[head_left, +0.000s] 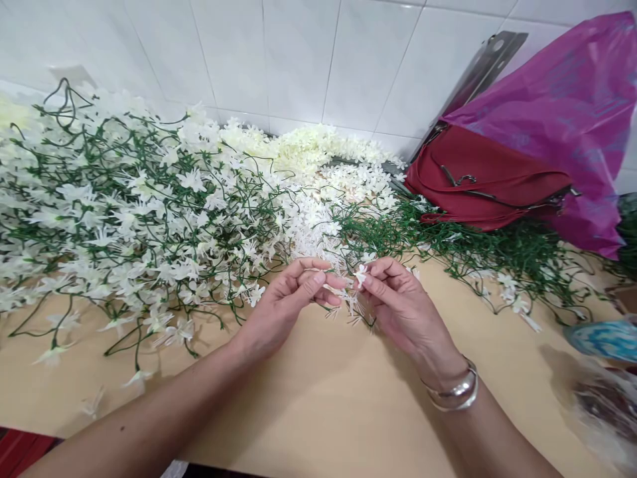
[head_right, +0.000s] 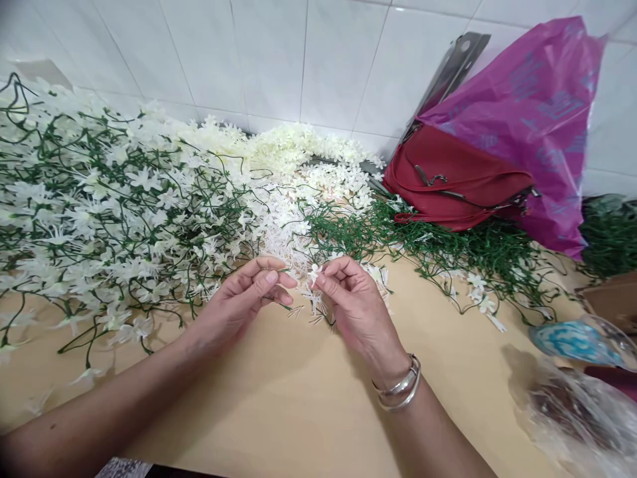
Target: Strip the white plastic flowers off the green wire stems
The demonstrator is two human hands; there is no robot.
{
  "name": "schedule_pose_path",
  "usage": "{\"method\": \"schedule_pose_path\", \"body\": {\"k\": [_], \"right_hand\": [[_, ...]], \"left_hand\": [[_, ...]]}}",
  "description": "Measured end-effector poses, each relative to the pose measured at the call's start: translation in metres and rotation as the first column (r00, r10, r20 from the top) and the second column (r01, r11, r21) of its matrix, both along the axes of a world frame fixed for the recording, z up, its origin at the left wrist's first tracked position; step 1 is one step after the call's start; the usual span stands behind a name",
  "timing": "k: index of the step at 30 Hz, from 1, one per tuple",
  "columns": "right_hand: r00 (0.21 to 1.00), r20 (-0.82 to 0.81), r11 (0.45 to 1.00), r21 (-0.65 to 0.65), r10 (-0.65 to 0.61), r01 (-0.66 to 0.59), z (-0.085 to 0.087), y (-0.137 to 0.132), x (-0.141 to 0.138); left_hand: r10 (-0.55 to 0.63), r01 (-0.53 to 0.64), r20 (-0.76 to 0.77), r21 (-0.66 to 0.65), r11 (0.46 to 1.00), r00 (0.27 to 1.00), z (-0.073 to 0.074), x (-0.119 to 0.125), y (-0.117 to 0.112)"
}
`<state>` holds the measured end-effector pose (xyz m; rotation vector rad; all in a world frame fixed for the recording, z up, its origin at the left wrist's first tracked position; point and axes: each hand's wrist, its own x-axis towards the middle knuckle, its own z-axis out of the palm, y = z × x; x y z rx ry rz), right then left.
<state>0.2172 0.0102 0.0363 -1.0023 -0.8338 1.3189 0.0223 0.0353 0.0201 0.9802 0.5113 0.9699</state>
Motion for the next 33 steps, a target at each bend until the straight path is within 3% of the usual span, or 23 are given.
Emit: {"method": "schedule_pose_path", "body": {"k": [7,13,20,27,33], "right_hand": [[0.998,-0.055,0.999,-0.031,0.025,-0.027,-0.004,-0.004,-0.010],[0.997,-0.064,0.999,-0.008,0.035,-0.036,-0.008,-0.003,-0.014],[0.996,-0.086,1.000,-0.010,0.027,-0.028,-0.005,-0.004,-0.013],[0.999,-0.024,0.999,0.015,0.048,-0.048,-0.004,-0.006,-0.017],[0.997,0.062,0.999,-0.004,0.046,-0.046,-0.008,-0.006,-0.017]], "left_hand": [[-0.012,0.013,-0.076,0.014,1.000,0.997,0.000,0.001,-0.002],[-0.011,0.011,-0.054,0.016,1.000,0.998,-0.006,0.005,-0.004],[0.118,-0.120,-0.053,-0.041,0.992,0.992,-0.009,0.006,-0.002],[0.061,-0.063,-0.068,-0.028,0.998,0.996,-0.005,0.007,-0.002],[0.149,-0.143,-0.182,0.046,0.989,0.972,0.001,0.007,-0.002]]}}
